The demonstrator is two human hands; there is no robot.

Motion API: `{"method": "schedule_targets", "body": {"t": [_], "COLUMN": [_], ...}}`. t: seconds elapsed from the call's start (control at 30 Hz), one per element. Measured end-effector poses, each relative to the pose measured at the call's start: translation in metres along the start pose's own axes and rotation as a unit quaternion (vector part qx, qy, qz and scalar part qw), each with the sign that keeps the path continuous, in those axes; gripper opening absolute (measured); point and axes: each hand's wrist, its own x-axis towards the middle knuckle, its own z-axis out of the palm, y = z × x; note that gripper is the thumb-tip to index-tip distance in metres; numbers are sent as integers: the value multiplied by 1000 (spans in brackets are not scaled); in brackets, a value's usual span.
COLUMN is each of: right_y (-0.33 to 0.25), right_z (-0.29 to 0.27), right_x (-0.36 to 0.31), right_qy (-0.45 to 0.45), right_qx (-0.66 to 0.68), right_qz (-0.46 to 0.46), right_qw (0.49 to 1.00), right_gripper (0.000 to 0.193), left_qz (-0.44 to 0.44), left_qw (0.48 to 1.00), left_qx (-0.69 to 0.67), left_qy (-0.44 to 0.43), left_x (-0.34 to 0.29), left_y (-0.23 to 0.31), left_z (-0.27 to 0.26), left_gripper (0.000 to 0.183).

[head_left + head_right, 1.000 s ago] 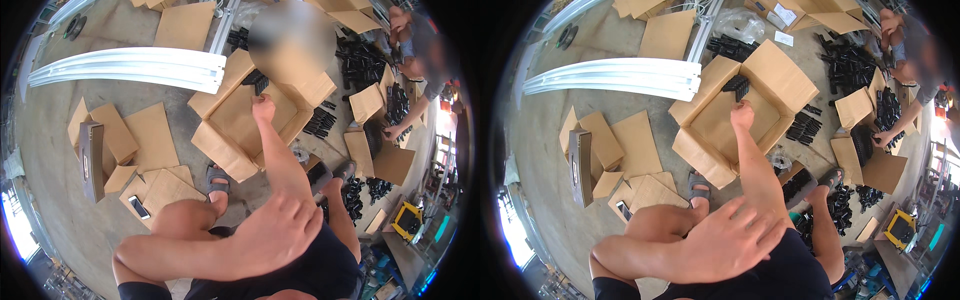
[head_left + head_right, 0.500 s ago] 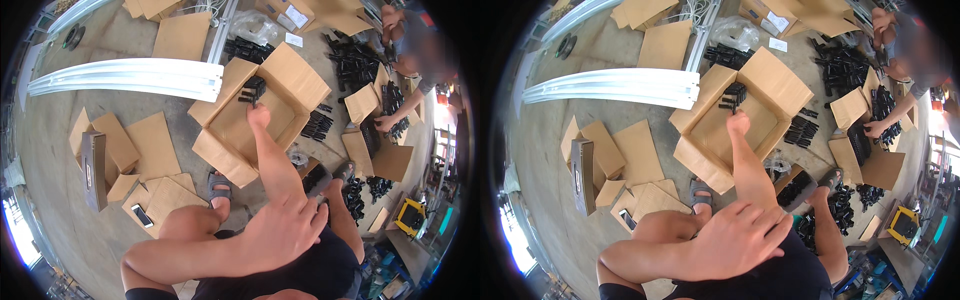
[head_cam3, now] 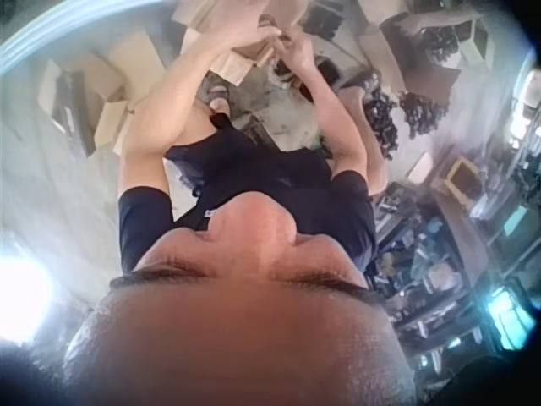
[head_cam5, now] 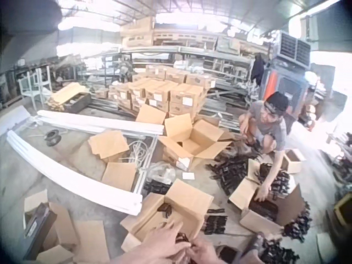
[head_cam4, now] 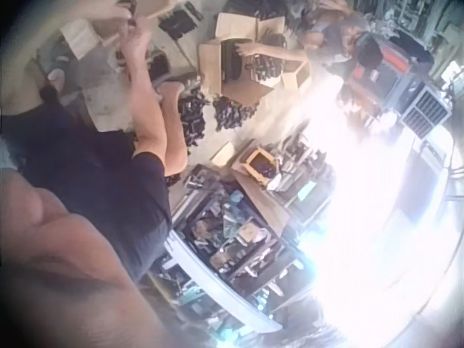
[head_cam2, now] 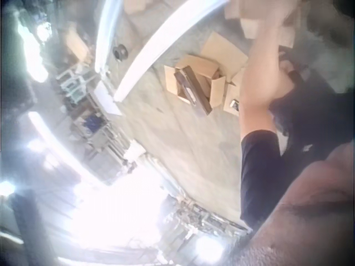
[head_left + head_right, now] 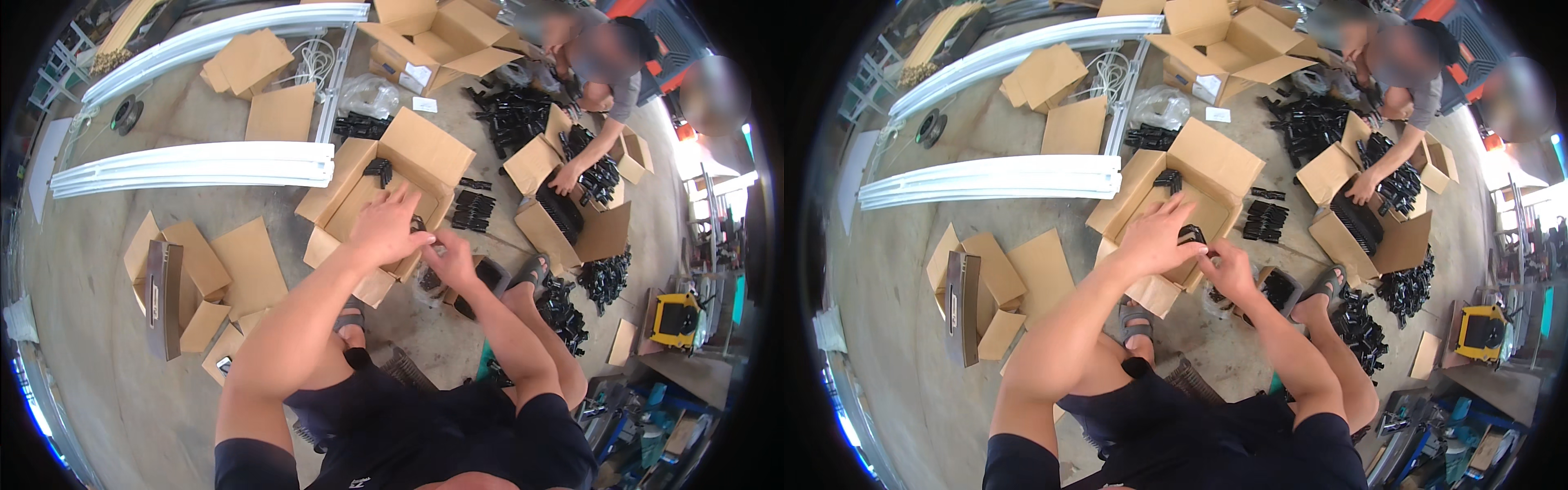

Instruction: The person joins small black metal components by hand while seated on a stool, picking pieces from a cardboard box and a small plastic container.

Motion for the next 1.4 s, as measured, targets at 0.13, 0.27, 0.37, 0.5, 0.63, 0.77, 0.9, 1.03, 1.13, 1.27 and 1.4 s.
{"method": "schedule_targets", "body": {"t": [0.13,0.27,0.37,0.5,0.63,0.77,0.9,1.03,1.13,1.27,1.4], "right_y": [-26,-20,-19,18,27,19,23,19,8,3,1], "right_z": [-76,-116,-137,-146,-147,-149,-139,-128,-129,-127,-125], "right_x": [-47,-95,-127,-164,-171,-174,-180,-177,-174,-177,-179], "right_qy": [46,133,154,208,213,223,216,248,255,254,260], "right_qx": [12,163,239,314,312,219,252,199,148,143,160], "right_qz": [-40,-24,-24,18,31,39,43,-14,-31,-34,-56], "right_qw": [998,977,958,926,926,949,942,948,955,956,951], "right_gripper": [15,13,13,8,7,5,8,9,11,13,15], "left_qz": [-70,-118,-128,-169,-186,-230,-216,-195,-189,-186,-168], "left_qw": [899,797,798,789,777,736,672,657,653,671,679], "left_qx": [-341,-548,-564,-561,-580,-610,-682,-698,-710,-699,-699], "left_qy": [-266,-228,-168,-184,-158,-183,-192,-204,-187,-164,-146], "left_x": [2,-21,-41,-45,-58,-73,-78,-79,-80,-86,-90], "left_y": [9,76,101,124,124,118,110,119,124,124,123], "left_z": [36,48,45,28,57,95,113,122,126,132,136], "left_gripper": [40,28,24,25,23,45,54,45,37,30,30]}}
